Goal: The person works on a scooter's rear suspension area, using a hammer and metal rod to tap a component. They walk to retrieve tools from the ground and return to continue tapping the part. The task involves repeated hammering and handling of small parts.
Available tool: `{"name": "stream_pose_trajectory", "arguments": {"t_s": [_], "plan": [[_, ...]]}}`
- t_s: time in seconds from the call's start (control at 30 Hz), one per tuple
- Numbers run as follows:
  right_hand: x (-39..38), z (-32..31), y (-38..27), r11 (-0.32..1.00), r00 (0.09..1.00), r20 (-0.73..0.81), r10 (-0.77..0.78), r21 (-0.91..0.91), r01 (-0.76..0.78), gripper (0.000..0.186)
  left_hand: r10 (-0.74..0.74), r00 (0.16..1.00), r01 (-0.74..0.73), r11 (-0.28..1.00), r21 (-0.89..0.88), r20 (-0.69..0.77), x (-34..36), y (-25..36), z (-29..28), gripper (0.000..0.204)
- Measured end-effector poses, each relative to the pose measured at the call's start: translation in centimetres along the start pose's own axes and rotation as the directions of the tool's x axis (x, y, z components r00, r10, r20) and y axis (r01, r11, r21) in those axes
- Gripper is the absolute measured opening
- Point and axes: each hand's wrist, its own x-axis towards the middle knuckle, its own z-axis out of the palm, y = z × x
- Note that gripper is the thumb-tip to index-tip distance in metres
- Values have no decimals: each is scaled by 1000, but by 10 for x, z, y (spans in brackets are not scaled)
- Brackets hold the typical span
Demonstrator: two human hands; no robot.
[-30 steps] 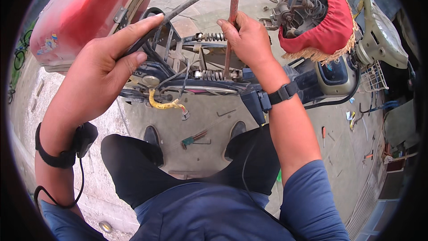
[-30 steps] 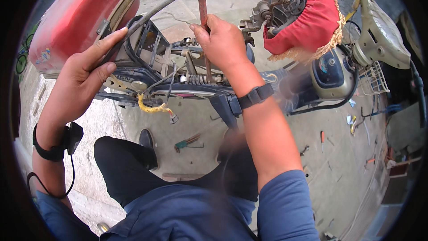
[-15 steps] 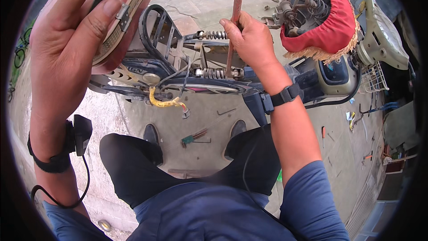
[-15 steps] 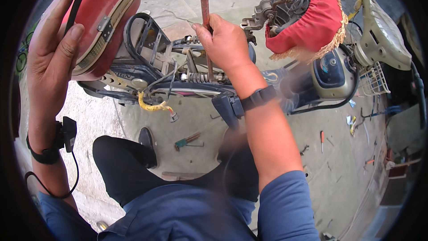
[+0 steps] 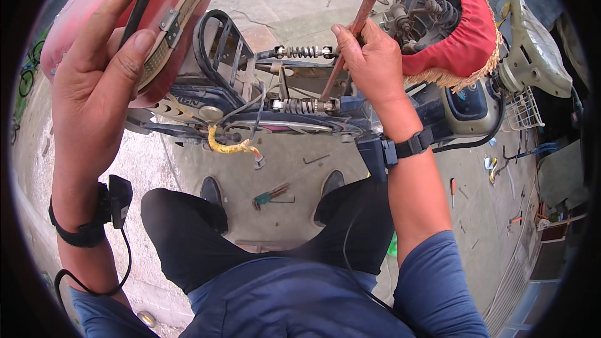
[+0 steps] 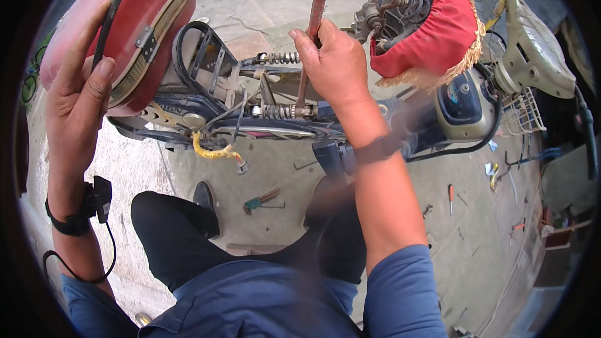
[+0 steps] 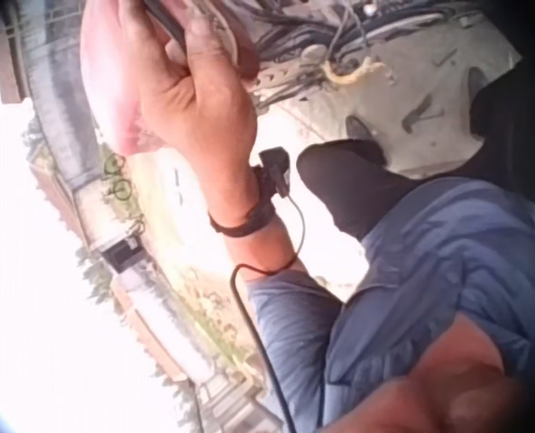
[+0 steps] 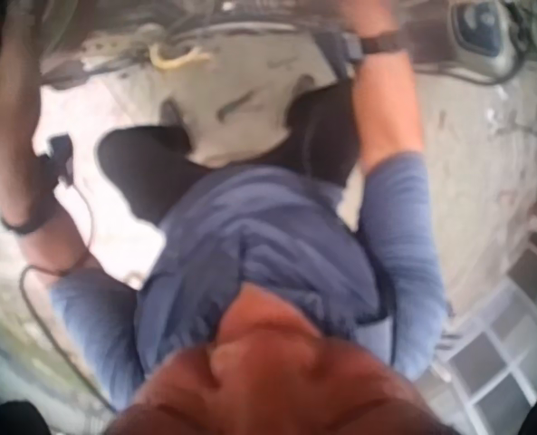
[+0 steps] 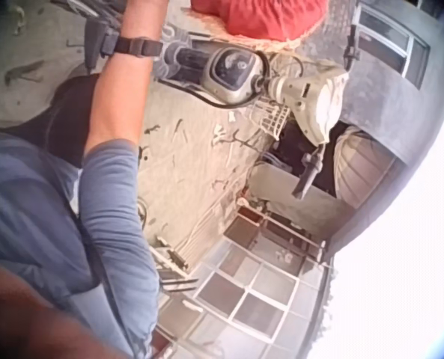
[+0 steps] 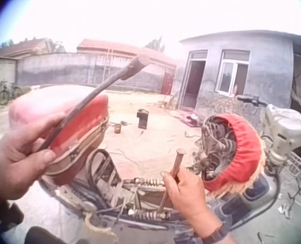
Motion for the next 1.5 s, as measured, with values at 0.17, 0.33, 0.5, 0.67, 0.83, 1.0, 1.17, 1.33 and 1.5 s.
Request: {"name": "stream_pose_trajectory", "arguments": {"t_s": [0.17, 0.33, 0.5, 0.67, 0.83, 1.0, 1.17, 1.33, 1.5], "plan": [[-6, 0, 1, 998, 1000, 25, 17, 64, -19, 28, -78, 995, 83, 993, -86, 56, -2, 11, 19, 54], [-3, 2, 1, 999, 1000, 12, -15, 38, 14, 27, -97, 989, 111, 986, -127, 113, 0, 12, 19, 56], [2, 4, -5, 996, 996, 43, -83, 30, 82, 27, -100, 991, 112, 980, -162, 84, -1, 11, 27, 56], [0, 8, -7, 999, 997, 75, -30, 20, 29, 30, -109, 989, 126, 975, -182, 101, -2, 10, 29, 57], [-3, 11, -3, 1000, 995, 97, -15, 6, 15, 32, -136, 980, 160, 974, -163, 146, -1, 16, 29, 56], [-1, 15, -3, 999, 994, 102, -40, 21, 38, 32, -81, 995, 91, 979, -185, 59, -1, 21, 43, 56], [4, 19, -5, 1000, 993, 120, -23, -17, 25, 30, 8, 991, 13, 988, -155, 136, 11, 29, 47, 52], [8, 24, -10, 997, 992, 123, 0, -82, 10, 32, -23, 927, 8, 999, 42, 373, 34, 44, 37, 53], [16, 27, -2, 996, 992, 122, 30, -86, -20, 33, -281, 814, 175, 953, 246, 509, 65, 66, 25, 51]]}}
